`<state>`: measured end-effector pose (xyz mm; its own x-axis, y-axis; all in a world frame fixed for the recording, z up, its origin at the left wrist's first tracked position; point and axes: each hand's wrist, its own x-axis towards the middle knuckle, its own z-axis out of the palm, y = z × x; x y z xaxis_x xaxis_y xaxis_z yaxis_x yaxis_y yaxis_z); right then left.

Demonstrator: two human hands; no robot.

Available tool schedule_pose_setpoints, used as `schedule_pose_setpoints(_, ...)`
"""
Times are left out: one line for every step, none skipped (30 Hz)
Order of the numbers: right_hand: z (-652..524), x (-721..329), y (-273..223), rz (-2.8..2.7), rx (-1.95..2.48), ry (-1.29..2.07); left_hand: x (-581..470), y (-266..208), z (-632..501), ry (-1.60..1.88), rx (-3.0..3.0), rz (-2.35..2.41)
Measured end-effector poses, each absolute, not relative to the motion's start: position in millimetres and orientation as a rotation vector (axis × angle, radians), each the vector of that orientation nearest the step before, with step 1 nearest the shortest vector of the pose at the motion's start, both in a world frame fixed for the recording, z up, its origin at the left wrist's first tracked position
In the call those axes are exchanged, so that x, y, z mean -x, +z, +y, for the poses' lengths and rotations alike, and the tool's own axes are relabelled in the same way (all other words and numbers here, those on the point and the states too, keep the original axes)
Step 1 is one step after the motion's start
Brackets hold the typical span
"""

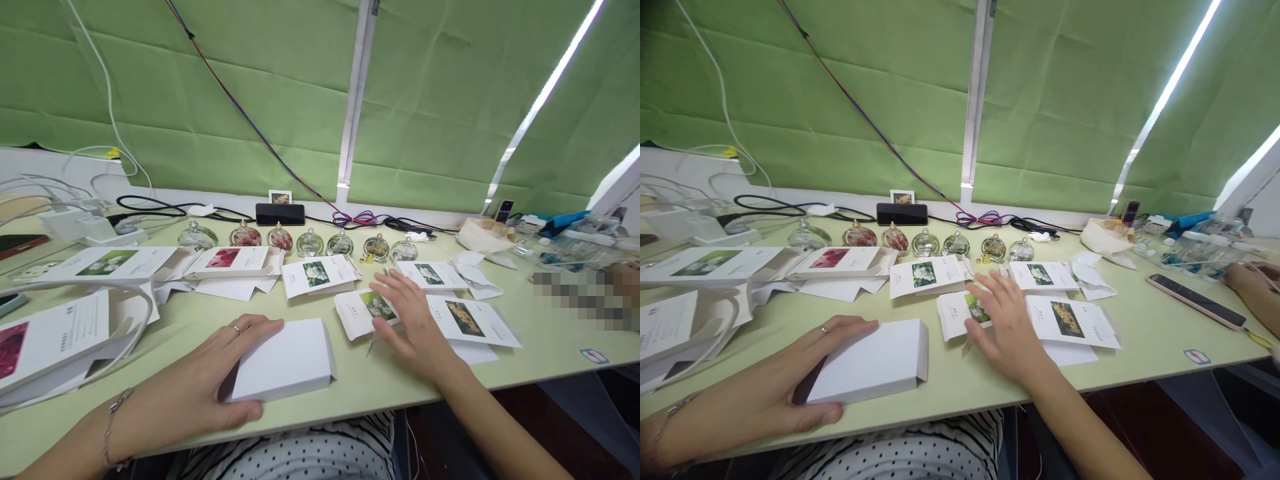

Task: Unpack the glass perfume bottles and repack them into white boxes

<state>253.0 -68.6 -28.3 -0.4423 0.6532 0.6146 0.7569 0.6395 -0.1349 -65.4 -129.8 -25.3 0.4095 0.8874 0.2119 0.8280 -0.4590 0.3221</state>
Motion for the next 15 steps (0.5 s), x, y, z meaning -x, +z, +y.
schedule_pose_setpoints(-66,-254,-29,-2.184,1.271,-0.183,65,-25,-130,0.530,-2.479,1.541)
schedule_pose_setpoints(-64,-256,-29,-2.175,1.428,-0.140,65,-25,-130,0.530,-2.468,1.549)
schedule_pose_setpoints(-63,-256,-29,-2.189,1.546,-0.087,65,-25,-130,0.531,-2.460,1.558)
schedule_pose_setpoints(-63,-256,-28,-2.218,1.616,-0.032,65,-25,-131,0.532,-2.454,1.569)
schedule_pose_setpoints(-64,-256,-27,-2.254,1.642,0.016,65,-25,-131,0.533,-2.451,1.581)
schedule_pose_setpoints(-65,-256,-26,-2.295,1.636,0.052,65,-25,-131,0.533,-2.450,1.593)
schedule_pose_setpoints(-66,-255,-25,-2.336,1.612,0.074,65,-25,-131,0.532,-2.449,1.603)
schedule_pose_setpoints(-68,-254,-24,-2.376,1.583,0.085,65,-25,-131,0.531,-2.449,1.608)
schedule_pose_setpoints(-70,-254,-22,-2.415,1.560,0.091,65,-25,-131,0.531,-2.451,1.607)
schedule_pose_setpoints(-71,-253,-21,-2.450,1.543,0.096,65,-25,-131,0.531,-2.454,1.601)
schedule_pose_setpoints(-72,-253,-20,-2.482,1.533,0.103,65,-25,-131,0.531,-2.458,1.592)
schedule_pose_setpoints(-73,-253,-19,-2.508,1.531,0.114,65,-25,-131,0.531,-2.462,1.584)
schedule_pose_setpoints(-73,-253,-18,-2.527,1.536,0.131,65,-25,-131,0.531,-2.465,1.580)
schedule_pose_setpoints(-73,-253,-17,-2.539,1.548,0.150,65,-25,-131,0.531,-2.468,1.576)
schedule_pose_setpoints(-73,-253,-17,-2.545,1.560,0.170,65,-24,-131,0.532,-2.470,1.573)
